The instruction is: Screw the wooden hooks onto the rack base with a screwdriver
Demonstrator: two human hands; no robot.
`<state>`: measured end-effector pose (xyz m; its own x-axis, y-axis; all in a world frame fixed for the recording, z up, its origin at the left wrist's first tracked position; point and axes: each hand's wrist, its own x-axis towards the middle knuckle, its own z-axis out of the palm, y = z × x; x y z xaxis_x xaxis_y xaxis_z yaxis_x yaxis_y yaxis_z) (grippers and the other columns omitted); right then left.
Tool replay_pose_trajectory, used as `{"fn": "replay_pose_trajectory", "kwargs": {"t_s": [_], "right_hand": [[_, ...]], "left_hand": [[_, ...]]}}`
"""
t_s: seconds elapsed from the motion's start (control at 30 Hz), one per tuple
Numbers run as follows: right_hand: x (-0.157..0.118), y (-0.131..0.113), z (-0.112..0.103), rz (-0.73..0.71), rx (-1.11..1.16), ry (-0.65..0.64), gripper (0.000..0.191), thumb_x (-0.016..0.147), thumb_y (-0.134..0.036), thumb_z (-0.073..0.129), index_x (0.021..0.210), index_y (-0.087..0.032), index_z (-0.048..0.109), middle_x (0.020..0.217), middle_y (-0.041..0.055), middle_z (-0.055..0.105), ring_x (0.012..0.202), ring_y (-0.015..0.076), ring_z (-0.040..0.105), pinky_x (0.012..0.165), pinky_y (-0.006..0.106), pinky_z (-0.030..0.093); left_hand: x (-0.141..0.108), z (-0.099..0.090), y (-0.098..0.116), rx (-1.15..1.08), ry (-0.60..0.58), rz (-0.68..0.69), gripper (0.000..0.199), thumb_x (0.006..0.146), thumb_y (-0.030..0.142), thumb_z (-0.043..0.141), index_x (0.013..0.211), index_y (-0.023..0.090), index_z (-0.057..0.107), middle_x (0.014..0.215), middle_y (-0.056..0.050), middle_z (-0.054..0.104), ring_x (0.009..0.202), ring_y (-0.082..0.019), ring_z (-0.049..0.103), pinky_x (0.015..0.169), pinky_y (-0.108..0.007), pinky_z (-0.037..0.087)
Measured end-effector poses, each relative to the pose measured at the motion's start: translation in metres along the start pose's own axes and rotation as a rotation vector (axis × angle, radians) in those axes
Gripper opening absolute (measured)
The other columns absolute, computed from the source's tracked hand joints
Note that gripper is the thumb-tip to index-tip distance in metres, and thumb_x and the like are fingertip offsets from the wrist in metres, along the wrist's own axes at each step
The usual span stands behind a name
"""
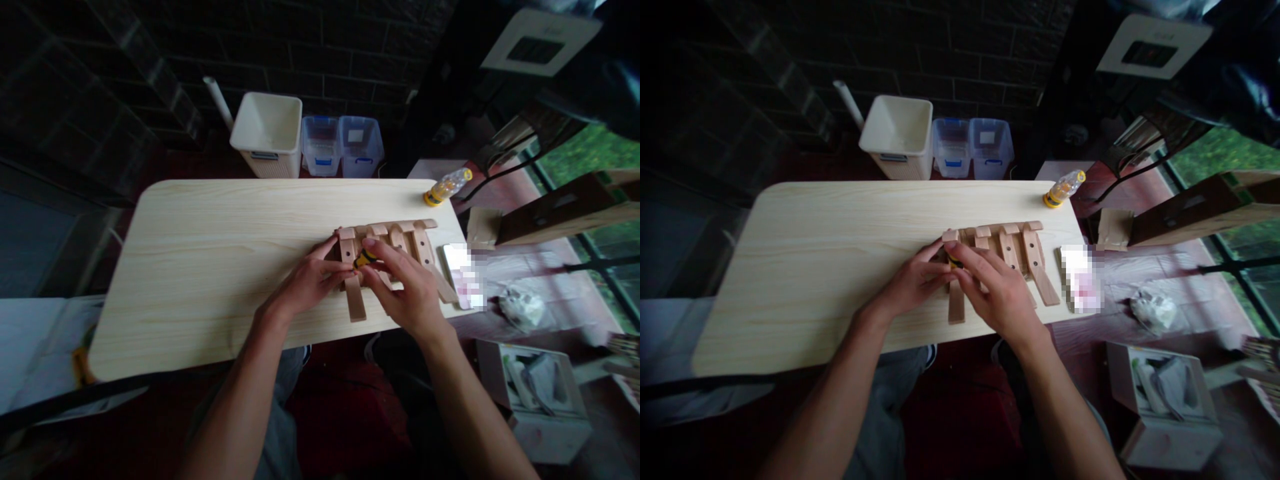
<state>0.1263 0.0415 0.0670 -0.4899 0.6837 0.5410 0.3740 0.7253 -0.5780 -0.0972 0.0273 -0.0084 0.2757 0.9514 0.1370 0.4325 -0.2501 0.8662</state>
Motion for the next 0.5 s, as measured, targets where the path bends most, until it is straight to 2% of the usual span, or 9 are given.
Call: {"fn": "replay_pose_trajectory", "kwargs": {"t_s": [0.13,0.3,0.5], "right_hand": [[-0.002,0.004,0.004,0.023,-0.004,0.012,0.066,0.102,-0.016,0.067,0.16,-0.041,0.049,0.131,0.0026,0.077,0.103,0.0199,0.08,0.089,0.036,0.075],[-0.009,0.01,0.011,0.091,0.046,-0.044,0.063,0.102,-0.019,0.067,0.16,-0.037,0.049,0.127,0.0043,0.078,0.108,0.0222,0.08,0.092,0.037,0.074],[-0.014,0.012,0.013,0.167,0.14,-0.089,0.064,0.104,-0.017,0.063,0.162,-0.039,0.045,0.131,0.0047,0.075,0.097,0.0183,0.081,0.079,0.031,0.075]], "left_hand": [[0.0,0.001,0.002,-0.018,0.016,-0.024,0.034,0.106,0.053,0.062,0.109,0.031,0.087,0.176,0.002,0.043,0.16,-0.032,0.046,0.135,-0.051,0.04],[-0.001,0.0,0.002,-0.057,0.021,-0.021,0.031,0.103,0.052,0.065,0.105,0.03,0.087,0.177,0.003,0.042,0.161,-0.031,0.046,0.137,-0.048,0.037],[-0.002,0.0,-0.001,-0.075,0.017,-0.02,0.024,0.102,0.042,0.068,0.112,0.029,0.086,0.18,0.003,0.034,0.164,-0.03,0.041,0.137,-0.05,0.037]]}}
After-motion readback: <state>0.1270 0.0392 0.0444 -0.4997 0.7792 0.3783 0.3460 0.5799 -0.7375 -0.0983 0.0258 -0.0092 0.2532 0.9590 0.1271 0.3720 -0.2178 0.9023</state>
